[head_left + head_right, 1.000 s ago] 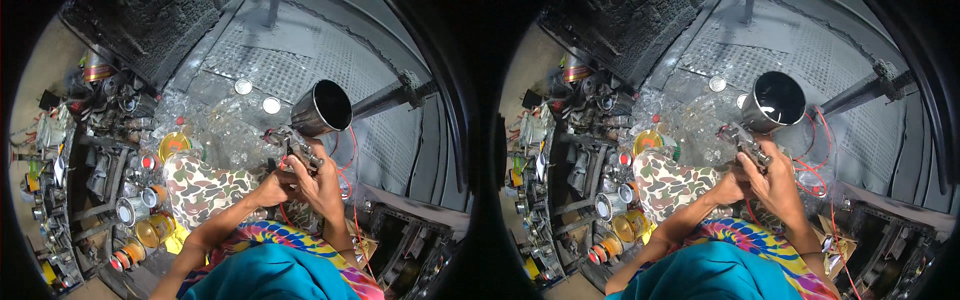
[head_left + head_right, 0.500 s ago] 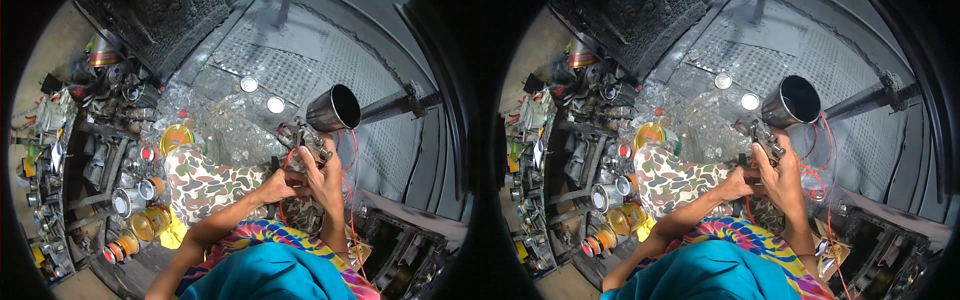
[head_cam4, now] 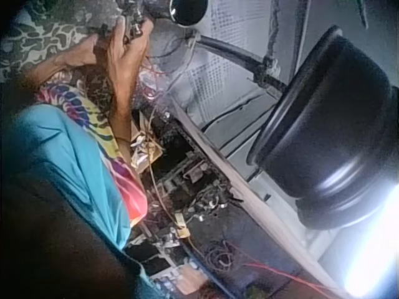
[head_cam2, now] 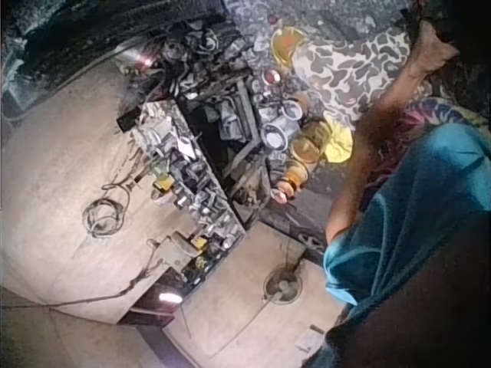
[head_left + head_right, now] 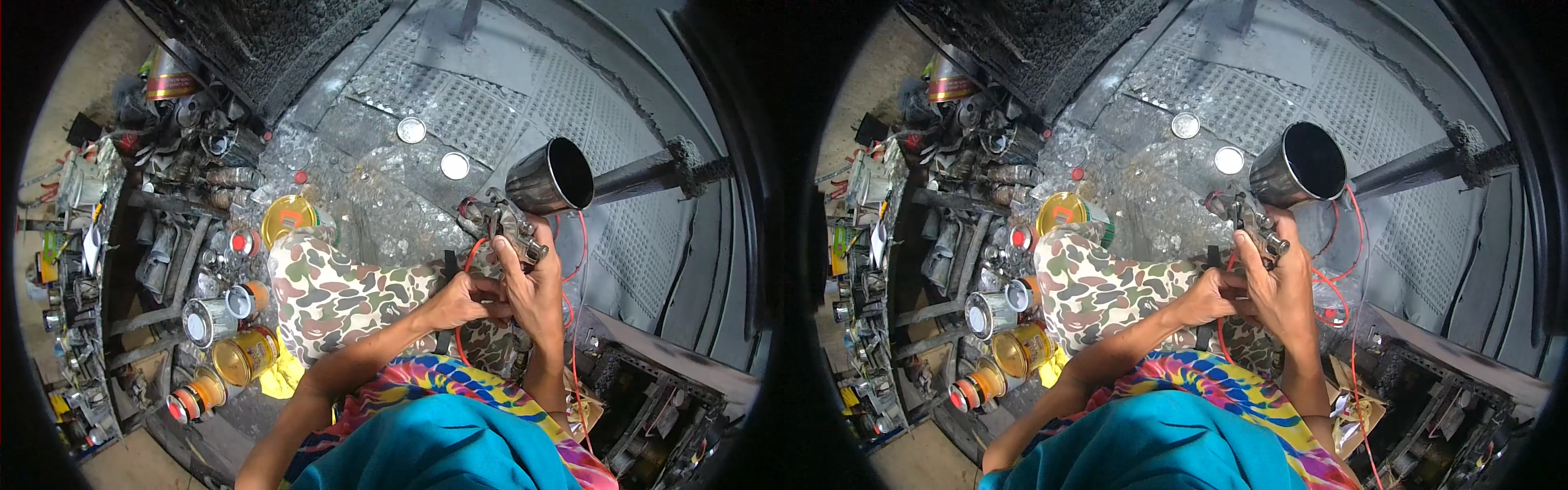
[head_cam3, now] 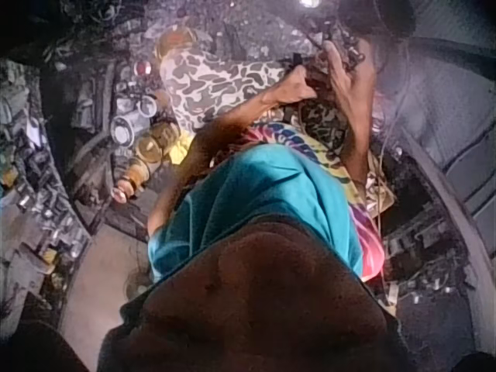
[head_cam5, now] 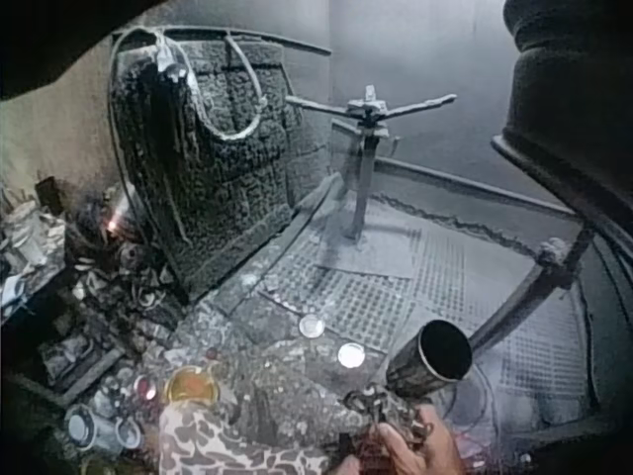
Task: The person prepares a paint sprayer and applies paint to a car rim that is mounted on a stand.
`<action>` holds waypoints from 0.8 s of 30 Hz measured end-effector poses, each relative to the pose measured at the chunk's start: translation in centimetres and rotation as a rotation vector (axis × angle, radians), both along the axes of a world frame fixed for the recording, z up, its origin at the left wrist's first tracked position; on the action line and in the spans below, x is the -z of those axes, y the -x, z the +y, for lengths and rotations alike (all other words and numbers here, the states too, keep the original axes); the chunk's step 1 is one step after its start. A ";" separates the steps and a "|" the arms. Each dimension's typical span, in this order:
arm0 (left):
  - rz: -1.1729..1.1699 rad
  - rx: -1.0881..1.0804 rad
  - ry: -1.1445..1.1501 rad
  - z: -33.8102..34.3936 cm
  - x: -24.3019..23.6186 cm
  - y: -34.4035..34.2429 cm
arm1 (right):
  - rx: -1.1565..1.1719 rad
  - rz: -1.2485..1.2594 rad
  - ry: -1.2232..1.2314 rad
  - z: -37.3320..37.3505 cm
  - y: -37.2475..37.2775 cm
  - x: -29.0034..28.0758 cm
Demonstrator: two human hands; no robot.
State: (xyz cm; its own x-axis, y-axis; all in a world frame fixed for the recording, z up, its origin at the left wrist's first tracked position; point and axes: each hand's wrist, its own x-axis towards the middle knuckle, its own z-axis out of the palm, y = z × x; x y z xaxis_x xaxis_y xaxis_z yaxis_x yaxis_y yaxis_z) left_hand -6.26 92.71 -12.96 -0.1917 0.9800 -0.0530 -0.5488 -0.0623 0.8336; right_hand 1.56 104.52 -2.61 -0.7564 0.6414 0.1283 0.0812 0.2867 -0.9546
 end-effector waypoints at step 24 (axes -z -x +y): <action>0.711 -0.322 0.152 4.0 -10.8 21.3 | -0.383 0.102 -0.218 1.2 0.7 -4.7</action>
State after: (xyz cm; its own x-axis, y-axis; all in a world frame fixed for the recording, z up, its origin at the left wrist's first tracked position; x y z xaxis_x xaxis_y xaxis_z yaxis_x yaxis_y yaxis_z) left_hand -27.55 96.68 -2.12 -0.5024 0.8625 0.0601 0.1441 0.0150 0.9894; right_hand 0.82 105.73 2.10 -0.9104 0.2673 0.3158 -0.1617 0.4727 -0.8662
